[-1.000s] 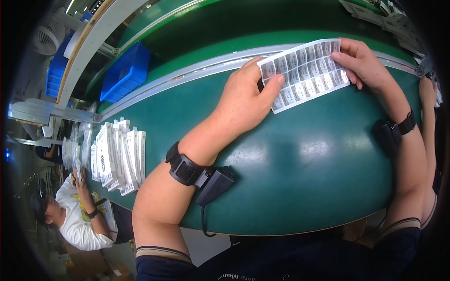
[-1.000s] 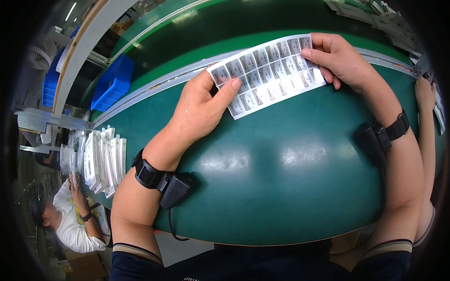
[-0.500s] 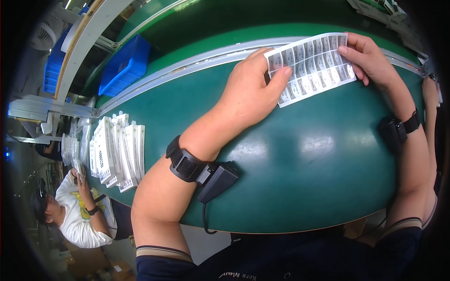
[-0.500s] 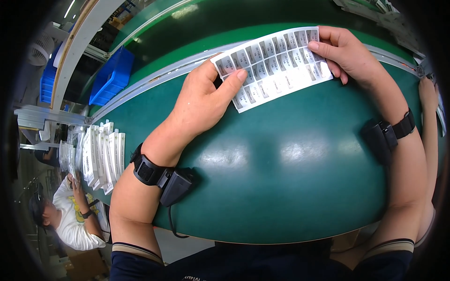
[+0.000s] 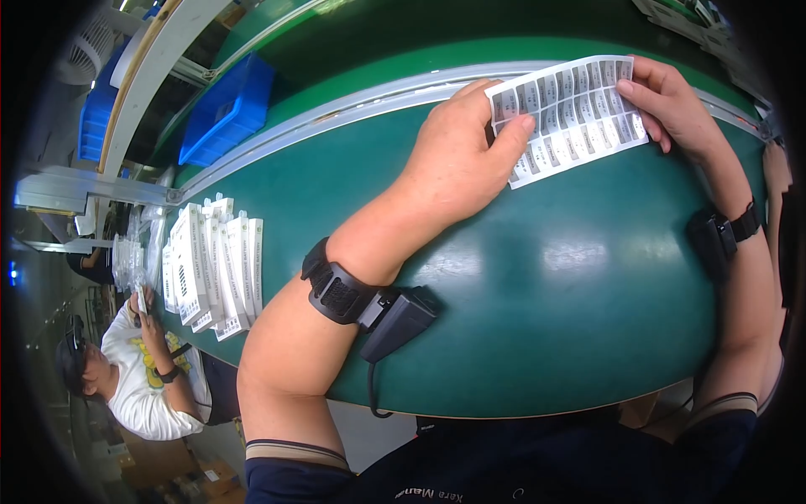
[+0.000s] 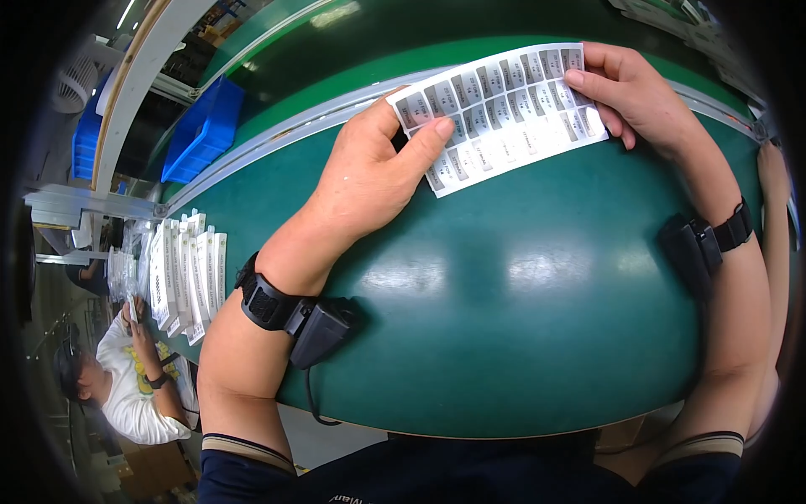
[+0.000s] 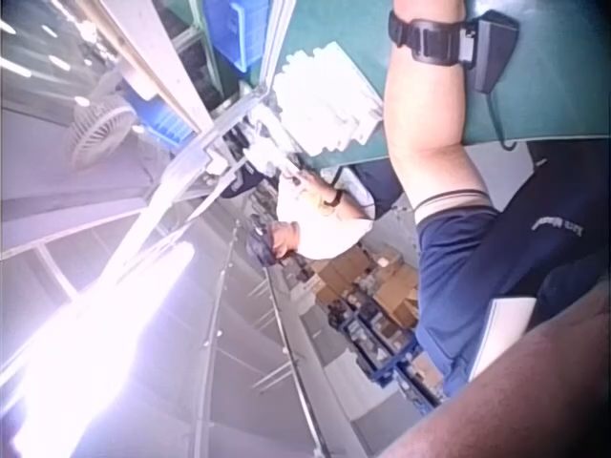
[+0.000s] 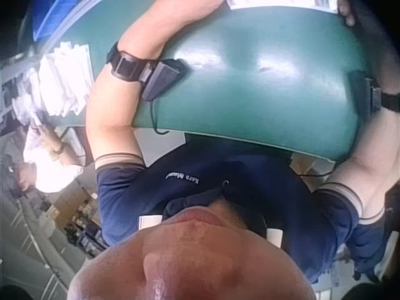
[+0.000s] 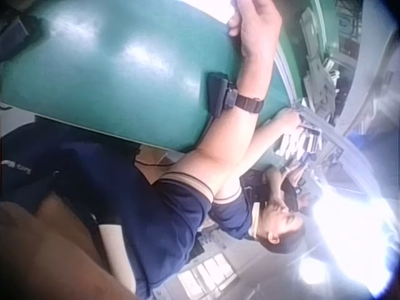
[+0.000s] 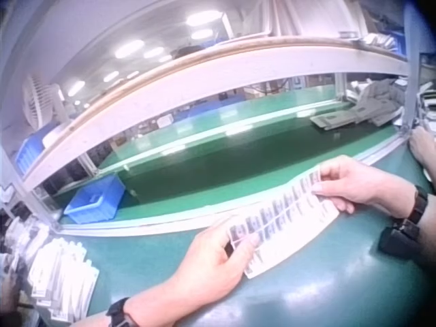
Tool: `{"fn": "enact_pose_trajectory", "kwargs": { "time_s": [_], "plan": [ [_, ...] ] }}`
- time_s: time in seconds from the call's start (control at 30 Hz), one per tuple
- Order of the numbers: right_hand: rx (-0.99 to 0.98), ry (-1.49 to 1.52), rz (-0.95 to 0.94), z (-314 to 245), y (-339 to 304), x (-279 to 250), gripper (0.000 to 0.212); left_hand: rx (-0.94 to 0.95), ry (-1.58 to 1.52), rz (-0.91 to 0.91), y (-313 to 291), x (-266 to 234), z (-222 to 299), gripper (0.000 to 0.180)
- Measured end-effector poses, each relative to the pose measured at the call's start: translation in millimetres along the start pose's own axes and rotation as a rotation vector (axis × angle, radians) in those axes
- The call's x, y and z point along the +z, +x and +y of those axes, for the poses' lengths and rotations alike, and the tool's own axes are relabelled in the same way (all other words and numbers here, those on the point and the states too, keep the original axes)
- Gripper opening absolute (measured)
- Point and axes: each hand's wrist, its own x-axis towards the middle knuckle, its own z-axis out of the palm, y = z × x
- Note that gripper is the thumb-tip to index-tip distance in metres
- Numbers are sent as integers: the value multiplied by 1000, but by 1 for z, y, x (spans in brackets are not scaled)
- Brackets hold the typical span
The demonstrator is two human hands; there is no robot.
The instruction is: Applying small silver adhesive labels to white plastic product housings on an assembly line.
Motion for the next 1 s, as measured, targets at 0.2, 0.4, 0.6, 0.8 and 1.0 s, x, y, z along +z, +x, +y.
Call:
{"fn": "enact_pose_trajectory", "kwargs": {
  "time_s": [0.2, 0.4, 0.6, 0.8, 1.0],
  "plan": [
    [3, -6, 19, -1, 0, 1, 31, -39, 22, -16, 0, -2, 3, 28],
    [-3, -3, -1, 0, 1, 0, 31, -40, -7, -21, -1, -2, 2, 27],
    [2, 30, -3, 1, -1, -2, 30, -25, -5, -32, 0, -1, 1, 27],
    [4, 37, -2, 0, 1, 0, 29, -25, 8, -27, -1, -2, 1, 28],
    [-3, 47, -8, 1, 1, -1, 28, -21, 28, -28, 0, -2, 4, 28]
  ]
}}
